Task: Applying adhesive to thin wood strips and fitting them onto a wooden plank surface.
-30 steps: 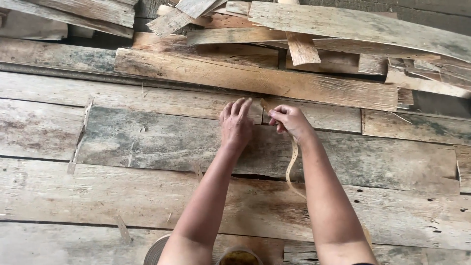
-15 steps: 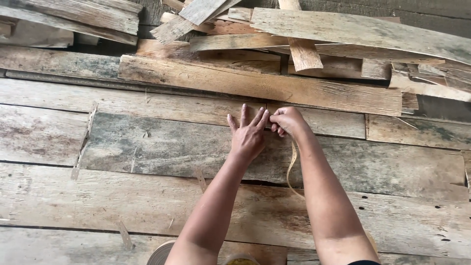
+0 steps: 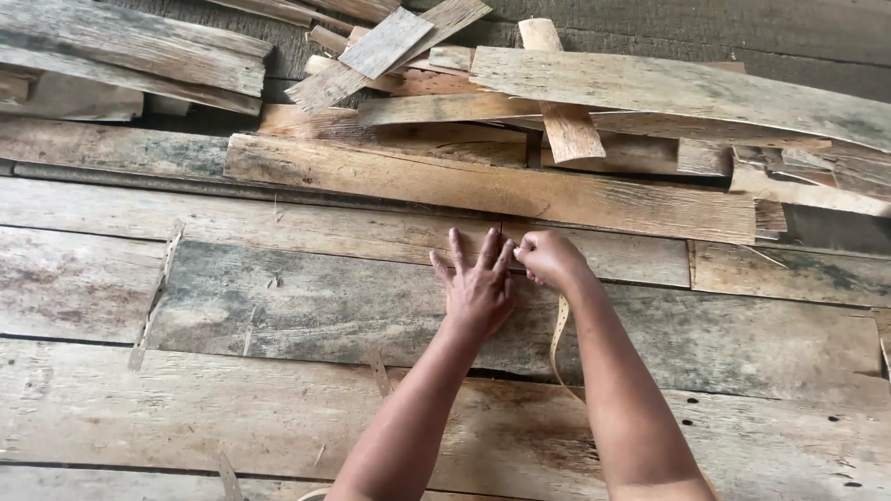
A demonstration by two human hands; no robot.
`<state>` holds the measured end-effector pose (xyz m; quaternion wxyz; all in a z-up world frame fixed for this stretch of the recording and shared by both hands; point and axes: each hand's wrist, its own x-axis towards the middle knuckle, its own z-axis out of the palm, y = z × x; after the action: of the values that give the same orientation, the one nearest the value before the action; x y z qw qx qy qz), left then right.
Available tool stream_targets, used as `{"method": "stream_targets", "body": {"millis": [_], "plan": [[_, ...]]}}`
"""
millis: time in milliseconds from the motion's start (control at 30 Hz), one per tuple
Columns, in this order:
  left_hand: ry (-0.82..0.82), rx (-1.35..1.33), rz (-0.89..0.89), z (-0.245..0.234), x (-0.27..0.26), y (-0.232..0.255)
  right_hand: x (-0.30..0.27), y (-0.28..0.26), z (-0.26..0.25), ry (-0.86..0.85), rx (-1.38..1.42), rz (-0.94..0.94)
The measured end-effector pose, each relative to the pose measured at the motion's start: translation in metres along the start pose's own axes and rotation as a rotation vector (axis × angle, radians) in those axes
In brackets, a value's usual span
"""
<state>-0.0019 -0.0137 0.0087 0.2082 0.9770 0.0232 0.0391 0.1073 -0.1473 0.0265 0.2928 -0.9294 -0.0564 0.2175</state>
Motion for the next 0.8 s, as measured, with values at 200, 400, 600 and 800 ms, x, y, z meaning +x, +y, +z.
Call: {"method": "stream_targets", "body": {"millis": [200,400,600,800], "plan": [[-0.076,0.063,-0.038,-0.006,0.000,0.009,-0.001,0.011,0.024,0.197,-0.451,-0.110],[-0.128,0.128,-0.066,0.000,0.004,0.009,0.023,0.058,0.057,0.439,-0.443,-0.360],[-0.193,0.113,-0.111,-0.012,0.003,0.014,0.035,0.071,0.073,0.705,-0.479,-0.545],[-0.260,0.121,-0.149,-0.020,0.003,0.020,0.009,0.049,0.061,0.883,-0.564,-0.720]]}}
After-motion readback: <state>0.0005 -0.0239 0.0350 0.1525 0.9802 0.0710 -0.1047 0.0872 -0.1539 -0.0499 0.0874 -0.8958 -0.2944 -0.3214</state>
